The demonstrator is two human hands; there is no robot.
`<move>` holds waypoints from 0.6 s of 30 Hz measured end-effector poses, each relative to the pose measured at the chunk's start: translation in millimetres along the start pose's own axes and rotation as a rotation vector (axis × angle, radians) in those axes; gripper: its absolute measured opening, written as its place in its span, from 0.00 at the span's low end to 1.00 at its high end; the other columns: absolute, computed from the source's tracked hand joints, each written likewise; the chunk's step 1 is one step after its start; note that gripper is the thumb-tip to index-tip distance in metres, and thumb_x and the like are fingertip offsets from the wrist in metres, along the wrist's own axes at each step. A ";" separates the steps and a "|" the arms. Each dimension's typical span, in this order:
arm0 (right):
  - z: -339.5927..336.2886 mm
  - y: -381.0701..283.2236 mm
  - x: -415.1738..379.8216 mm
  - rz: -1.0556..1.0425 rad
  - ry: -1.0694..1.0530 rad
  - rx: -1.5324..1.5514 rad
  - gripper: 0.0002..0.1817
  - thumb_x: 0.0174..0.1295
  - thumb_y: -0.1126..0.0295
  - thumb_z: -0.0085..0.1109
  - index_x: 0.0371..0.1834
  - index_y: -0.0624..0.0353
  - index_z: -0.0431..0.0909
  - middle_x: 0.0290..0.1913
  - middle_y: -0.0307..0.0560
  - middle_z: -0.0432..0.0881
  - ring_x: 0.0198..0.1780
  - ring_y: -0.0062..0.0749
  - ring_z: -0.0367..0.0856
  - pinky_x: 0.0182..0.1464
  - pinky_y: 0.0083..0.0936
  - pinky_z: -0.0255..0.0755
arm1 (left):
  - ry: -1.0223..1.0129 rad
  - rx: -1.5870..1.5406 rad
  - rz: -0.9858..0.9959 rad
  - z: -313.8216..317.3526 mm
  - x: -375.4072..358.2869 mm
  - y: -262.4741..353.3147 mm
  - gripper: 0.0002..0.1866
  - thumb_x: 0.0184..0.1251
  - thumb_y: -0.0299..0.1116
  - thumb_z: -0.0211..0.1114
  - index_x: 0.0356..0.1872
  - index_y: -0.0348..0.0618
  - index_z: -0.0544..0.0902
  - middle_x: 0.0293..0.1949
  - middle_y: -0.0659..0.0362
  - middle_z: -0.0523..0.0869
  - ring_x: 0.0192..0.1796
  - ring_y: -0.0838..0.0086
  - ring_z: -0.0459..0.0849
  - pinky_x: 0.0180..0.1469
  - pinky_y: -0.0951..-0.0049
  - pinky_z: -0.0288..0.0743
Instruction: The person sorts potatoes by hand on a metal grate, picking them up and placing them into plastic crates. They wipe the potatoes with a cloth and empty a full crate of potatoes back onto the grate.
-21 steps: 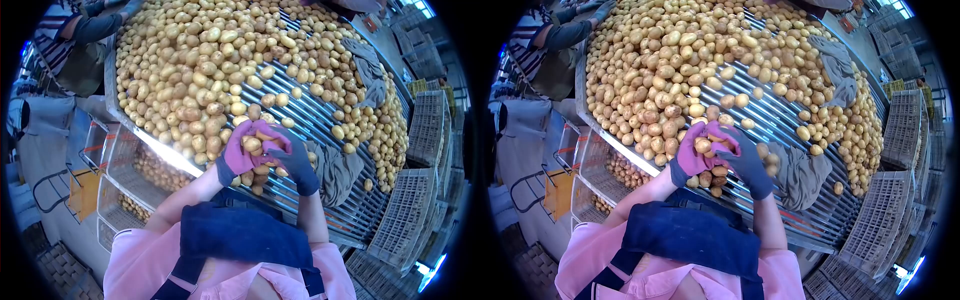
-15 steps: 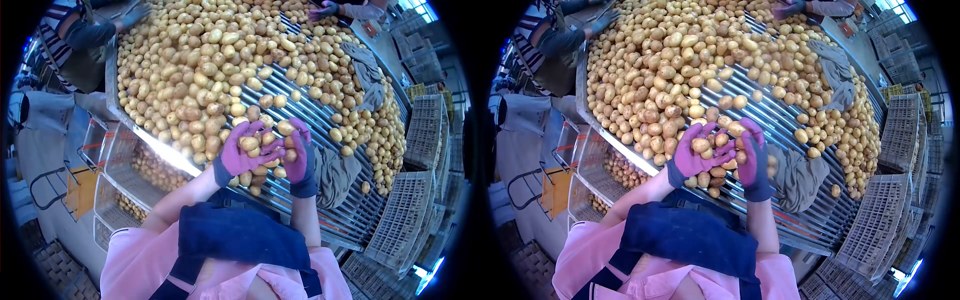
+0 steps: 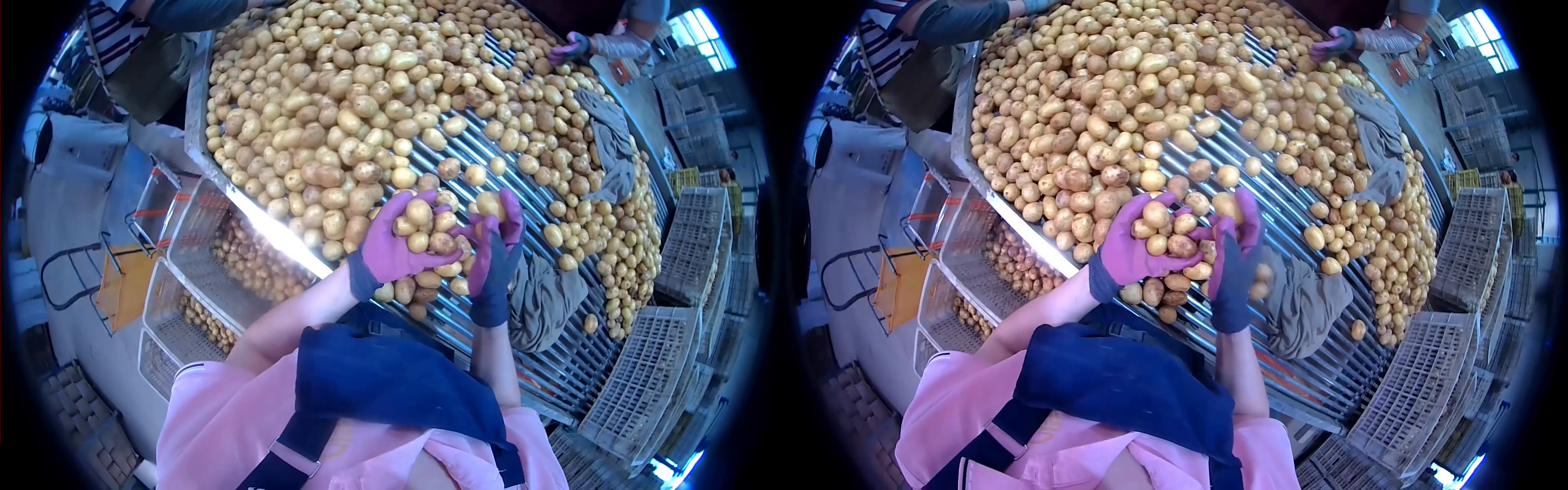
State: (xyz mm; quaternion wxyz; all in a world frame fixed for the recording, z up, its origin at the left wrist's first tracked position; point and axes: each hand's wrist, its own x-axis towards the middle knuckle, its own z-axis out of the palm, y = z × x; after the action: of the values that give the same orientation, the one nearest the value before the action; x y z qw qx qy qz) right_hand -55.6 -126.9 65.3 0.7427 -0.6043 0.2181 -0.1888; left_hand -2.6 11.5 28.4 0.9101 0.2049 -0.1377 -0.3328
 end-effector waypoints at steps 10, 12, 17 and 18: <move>0.3 -36.7 -8.3 -0.453 -0.496 -1.003 0.27 0.52 0.79 0.53 0.59 0.53 0.73 0.60 0.56 0.70 0.60 0.50 0.70 0.58 0.37 0.68 | -0.012 -0.573 -0.282 -9.1 -0.5 3.8 0.24 0.74 0.46 0.41 0.65 0.45 0.62 0.65 0.54 0.66 0.59 0.62 0.73 0.56 0.55 0.73; 12.9 -51.3 -7.4 -0.480 -0.441 -1.005 0.27 0.51 0.79 0.55 0.59 0.52 0.73 0.57 0.54 0.72 0.56 0.49 0.73 0.56 0.37 0.69 | 0.048 -0.501 -0.288 -15.6 0.9 -3.2 0.23 0.75 0.43 0.39 0.64 0.43 0.63 0.62 0.56 0.69 0.58 0.64 0.74 0.58 0.62 0.72; 43.0 -40.0 -16.1 -0.718 -0.702 -1.638 0.20 0.54 0.68 0.55 0.53 0.46 0.75 0.54 0.51 0.72 0.47 0.42 0.75 0.44 0.37 0.70 | -0.108 -1.161 -0.198 -12.7 1.2 -16.8 0.23 0.74 0.46 0.40 0.61 0.44 0.68 0.55 0.55 0.75 0.55 0.65 0.75 0.58 0.64 0.70; 48.5 -19.2 -16.4 -0.858 -0.690 -1.809 0.19 0.56 0.68 0.52 0.53 0.44 0.75 0.53 0.48 0.72 0.48 0.41 0.73 0.46 0.38 0.69 | -0.107 -1.169 -0.215 -15.1 1.4 -16.9 0.23 0.74 0.49 0.41 0.59 0.45 0.69 0.53 0.55 0.76 0.54 0.64 0.76 0.58 0.62 0.70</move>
State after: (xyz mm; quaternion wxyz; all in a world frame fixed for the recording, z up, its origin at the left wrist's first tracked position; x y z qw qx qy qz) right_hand -42.8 -82.2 94.2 -0.0908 -0.9798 -0.1768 -0.0209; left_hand -5.1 3.2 7.5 0.8250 -0.3344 0.0444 -0.4534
